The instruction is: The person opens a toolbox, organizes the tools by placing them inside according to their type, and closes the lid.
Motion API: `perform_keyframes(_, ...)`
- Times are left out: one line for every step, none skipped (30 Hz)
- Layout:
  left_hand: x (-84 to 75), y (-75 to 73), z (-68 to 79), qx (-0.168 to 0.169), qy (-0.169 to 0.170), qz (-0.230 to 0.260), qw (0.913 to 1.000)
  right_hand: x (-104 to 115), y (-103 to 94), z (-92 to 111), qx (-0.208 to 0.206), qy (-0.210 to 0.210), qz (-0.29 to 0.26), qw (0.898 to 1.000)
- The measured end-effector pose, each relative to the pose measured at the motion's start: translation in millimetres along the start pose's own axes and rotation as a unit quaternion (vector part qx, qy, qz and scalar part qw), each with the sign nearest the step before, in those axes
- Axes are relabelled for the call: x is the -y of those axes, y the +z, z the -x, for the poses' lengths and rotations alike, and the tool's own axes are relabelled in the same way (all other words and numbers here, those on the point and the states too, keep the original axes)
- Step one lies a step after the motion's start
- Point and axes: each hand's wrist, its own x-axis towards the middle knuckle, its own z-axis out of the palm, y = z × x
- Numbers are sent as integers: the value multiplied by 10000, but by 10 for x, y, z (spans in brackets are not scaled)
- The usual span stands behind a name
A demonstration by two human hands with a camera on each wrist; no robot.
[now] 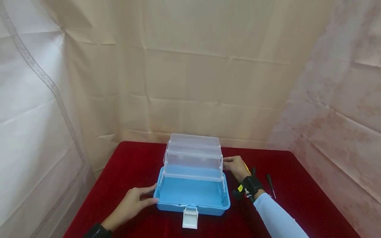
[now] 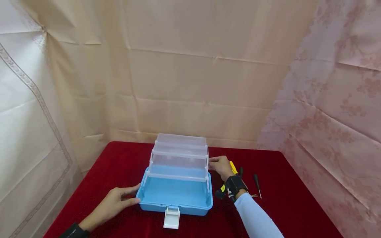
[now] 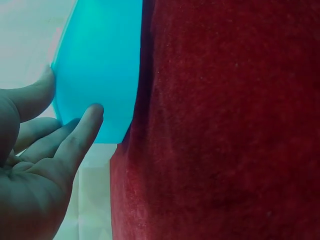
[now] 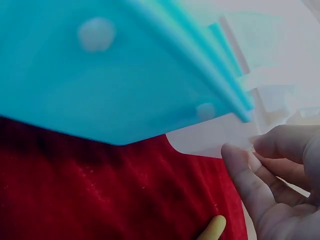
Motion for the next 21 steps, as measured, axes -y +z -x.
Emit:
perform_keyframes(4, 11, -3, 3, 16, 29, 10000, -17, 0, -5, -14, -13, 33, 10000)
perform_keyframes(8, 22, -7, 2, 25, 79, 10000, -30, -1, -11, -37, -30, 73, 10000)
perform_keyframes(12, 29, -13, -12, 41, 113, 9999, -41, -3, -23, -63, -57, 60, 9999)
perform_keyframes(16, 34, -20, -27, 58, 134, 9999, -48, -5, -35, -85, -75, 22, 9999)
perform_keyframes(19, 37, -28, -47, 80, 143, 9999, -51, -8, -44, -98, -116, -13, 9999)
perform_keyframes(22, 39, -36, -59, 95, 156, 9998, -54, -11, -54, -118, -127, -43, 9998)
perform_keyframes(25, 41, -44, -72, 101, 155, 9998, -58, -14, -61, -122, -154, -55, 9998)
perform_keyframes(28, 42, -51, -85, 108, 159, 9998, -62, -19, -67, -95, -158, -111, 9998)
perform_keyframes(29, 43, -57, -89, 117, 148, 9998, -66, -28, -72, -56, -157, -170, 9997)
perform_keyframes(30, 47, -64, -102, 122, 143, 9998, -71, -39, -72, 11, -163, -222, 9996)
perform_keyframes(30, 51, -68, -112, 137, 134, 9998, -74, -53, -69, 90, -170, -224, 9996)
perform_keyframes(31, 58, -73, -119, 161, 160, 9997, -78, -72, -68, 186, -176, -293, 9992)
perform_keyframes(33, 67, -79, -90, 210, 228, 9995, -81, -98, -64, 280, -180, -357, 9988)
perform_keyframes(32, 78, -83, -47, 300, 256, 9992, -83, -131, -55, 347, -160, -415, 9984)
perform_keyframes(33, 91, -88, -5, 421, 188, 9989, -88, -172, -44, 402, -148, -463, 9980)
perform_keyframes(31, 106, -93, 33, 541, 127, 9985, -91, -220, -27, 438, -128, -470, 9979)
perform_keyframes(29, 121, -95, 55, 658, 38, 9978, -97, -274, -7, 457, -109, -443, 9979)
perform_keyframes(22, 138, -101, 54, 746, -66, 9972, -109, -338, 21, 460, -84, -449, 9979)
perform_keyframes(13, 149, -107, 20, 829, -202, 9964, -123, -407, 54, 445, -49, -336, 9984)
perform_keyframes(2, 158, -112, -72, 866, -373, 9955, -140, -475, 89, 423, -28, -203, 9989)
perform_keyframes(-9, 162, -119, -179, 867, -489, 9949, -163, -543, 126, 407, -29, -89, 9991)
